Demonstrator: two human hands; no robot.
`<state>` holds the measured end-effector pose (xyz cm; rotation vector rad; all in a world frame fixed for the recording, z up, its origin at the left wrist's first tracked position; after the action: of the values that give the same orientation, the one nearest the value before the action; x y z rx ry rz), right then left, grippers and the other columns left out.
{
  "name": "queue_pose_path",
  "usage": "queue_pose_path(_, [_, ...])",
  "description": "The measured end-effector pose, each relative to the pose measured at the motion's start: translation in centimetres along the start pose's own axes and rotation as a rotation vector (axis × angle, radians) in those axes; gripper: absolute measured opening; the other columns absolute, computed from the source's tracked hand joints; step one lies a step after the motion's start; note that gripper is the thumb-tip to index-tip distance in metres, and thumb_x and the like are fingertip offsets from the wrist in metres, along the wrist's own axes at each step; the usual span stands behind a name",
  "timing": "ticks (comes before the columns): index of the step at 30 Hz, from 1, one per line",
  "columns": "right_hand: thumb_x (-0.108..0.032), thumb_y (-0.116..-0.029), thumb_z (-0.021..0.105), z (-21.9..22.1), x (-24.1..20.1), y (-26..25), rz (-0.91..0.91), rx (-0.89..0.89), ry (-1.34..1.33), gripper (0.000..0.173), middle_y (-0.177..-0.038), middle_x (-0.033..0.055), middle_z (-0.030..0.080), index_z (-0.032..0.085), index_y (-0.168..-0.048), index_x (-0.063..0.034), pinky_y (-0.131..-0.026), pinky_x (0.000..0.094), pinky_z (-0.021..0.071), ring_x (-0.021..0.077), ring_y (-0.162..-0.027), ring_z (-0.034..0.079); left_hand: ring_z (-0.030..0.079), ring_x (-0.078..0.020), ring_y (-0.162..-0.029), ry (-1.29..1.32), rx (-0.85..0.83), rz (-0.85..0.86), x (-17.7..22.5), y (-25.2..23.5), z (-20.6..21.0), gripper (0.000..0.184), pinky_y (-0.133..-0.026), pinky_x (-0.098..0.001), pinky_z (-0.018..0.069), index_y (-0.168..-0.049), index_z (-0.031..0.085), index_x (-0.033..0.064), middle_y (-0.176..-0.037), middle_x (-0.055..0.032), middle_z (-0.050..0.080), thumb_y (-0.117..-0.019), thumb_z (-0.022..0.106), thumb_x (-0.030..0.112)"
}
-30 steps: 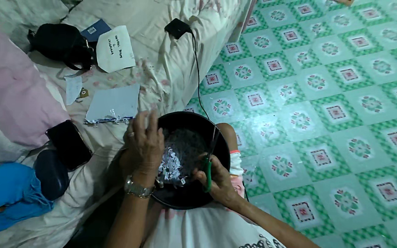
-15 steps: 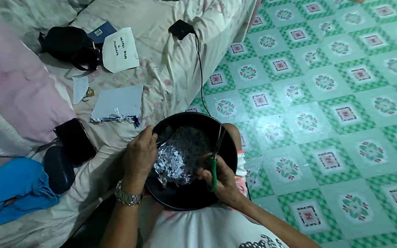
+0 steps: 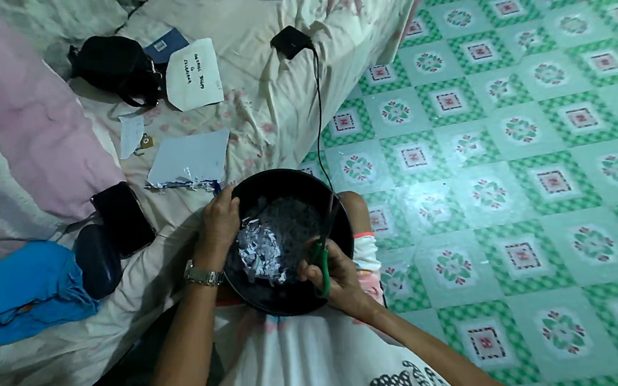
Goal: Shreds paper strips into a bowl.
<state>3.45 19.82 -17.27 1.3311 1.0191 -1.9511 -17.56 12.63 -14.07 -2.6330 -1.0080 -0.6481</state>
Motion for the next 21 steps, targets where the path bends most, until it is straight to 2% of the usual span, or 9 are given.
queue_pose_path(3, [-0.03,-0.1013,0.062,0.2,0.0,-0.2,0.003,-0.018,-0.014,0.035,-0.086,-0.0101,0.066,0.057,-0.124,-0.0036,-0.074,0.0184,0.0568,-0.0043,-0.079,0.063,0.059,-0.051,-0.121,-0.1,0.167,0.193,0.4,0.5,-0.1,0.037,-0.101,-0.0634,0.0458,-0.133,0.06,-0.0079,-0.133,-0.0321,0.059,-0.0981,0.06,0.003])
queue_pose_path(6, [-0.035,-0.1024,0.06,0.1,0.1,-0.2,-0.026,-0.013,-0.056,0.031,-0.088,-0.0115,0.068,0.059,-0.125,-0.0136,-0.075,0.0193,0.0577,-0.0029,-0.08,0.065,0.066,-0.042,-0.097,-0.196,0.344,0.472,2.3,1.8,0.2,0.021,-0.086,-0.0559,0.0489,-0.112,0.073,-0.0002,-0.105,-0.0229,0.069,-0.0961,0.061,0.008])
queue_pose_path(7, [-0.035,-0.1027,0.06,0.0,0.0,-0.1,-0.033,-0.006,-0.069,0.03,-0.088,-0.0116,0.068,0.059,-0.125,-0.0155,-0.075,0.0192,0.0576,-0.0026,-0.081,0.065,0.069,-0.0395,-0.09,-0.199,0.28,0.505,3.2,2.0,0.9,0.019,-0.08,-0.0554,0.0519,-0.106,0.075,0.0006,-0.097,-0.0207,0.071,-0.0948,0.061,0.007])
queue_pose_path(9, [-0.036,-0.1028,0.059,-0.2,-0.2,0.0,-0.038,0.015,-0.089,0.028,-0.09,-0.012,0.069,0.059,-0.125,-0.0187,-0.075,0.0188,0.0574,-0.0022,-0.081,0.066,0.07,-0.0411,-0.087,-0.208,-0.072,0.388,4.5,1.5,3.1,0.019,-0.075,-0.058,0.054,-0.105,0.075,-0.002,-0.095,-0.0224,0.07,-0.0975,0.061,0.008])
queue_pose_path(11, [-0.037,-0.1025,0.059,-0.2,-0.3,0.1,-0.038,0.033,-0.105,0.028,-0.09,-0.0122,0.07,0.06,-0.125,-0.0209,-0.075,0.0181,0.0572,-0.0024,-0.081,0.066,0.063,-0.0455,-0.114,-0.311,-0.626,0.034,5.0,0.2,6.0,0.031,-0.097,-0.0618,0.0467,-0.124,0.068,-0.0044,-0.125,-0.0275,0.063,-0.1062,0.054,0.017])
queue_pose_path(12, [-0.037,-0.1022,0.059,-0.1,-0.4,0.1,-0.038,0.041,-0.111,0.027,-0.09,-0.0124,0.07,0.06,-0.125,-0.0215,-0.075,0.0179,0.0573,-0.0024,-0.081,0.067,0.058,-0.0459,-0.123,-0.357,-0.797,-0.085,5.0,-0.2,7.3,0.036,-0.102,-0.0617,0.0438,-0.129,0.064,-0.0063,-0.136,-0.0287,0.057,-0.1071,0.052,0.02])
queue_pose_path(16, [-0.036,-0.1022,0.059,-0.2,-0.3,0.3,-0.036,0.049,-0.12,0.027,-0.09,-0.0122,0.07,0.06,-0.125,-0.0206,-0.074,0.0182,0.0579,-0.0015,-0.081,0.067,0.055,-0.0471,-0.127,-0.345,-0.917,-0.189,4.3,1.1,11.1,0.034,-0.105,-0.0617,0.0419,-0.124,0.062,-0.0112,-0.133,-0.0316,0.058,-0.0981,0.064,0.011])
queue_pose_path(18, [-0.035,-0.1022,0.059,-0.3,-0.6,0.6,-0.005,0.053,-0.119,0.027,-0.089,-0.0123,0.07,0.059,-0.123,-0.0178,-0.074,0.019,0.0581,-0.0012,-0.08,0.067,0.057,-0.0456,-0.124,-0.32,-0.92,-0.169,5.0,1.6,10.9,0.026,-0.102,-0.0606,0.0443,-0.121,0.064,-0.0094,-0.129,-0.0299,0.062,-0.1009,0.058,0.006])
queue_pose_path(21, [-0.03,-0.1013,0.062,-1.1,-1.8,1.0,0.057,0.052,-0.099,0.028,-0.09,-0.0132,0.07,0.059,-0.124,-0.0152,-0.073,0.0194,0.0587,-0.0015,-0.079,0.067,0.062,-0.0452,-0.117,-0.156,-0.878,-0.19,5.1,1.1,8.9,0.026,-0.1,-0.0616,0.0461,-0.112,0.07,-0.0077,-0.12,-0.0296,0.066,-0.1037,0.058,0.014])
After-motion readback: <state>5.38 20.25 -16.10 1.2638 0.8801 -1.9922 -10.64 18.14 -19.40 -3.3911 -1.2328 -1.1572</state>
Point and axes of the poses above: each hand's wrist, its own y-axis away from the middle knuckle, its own z-axis out of the palm, x = y × z, the point moved 6 cm from there along -y, towards the middle knuckle
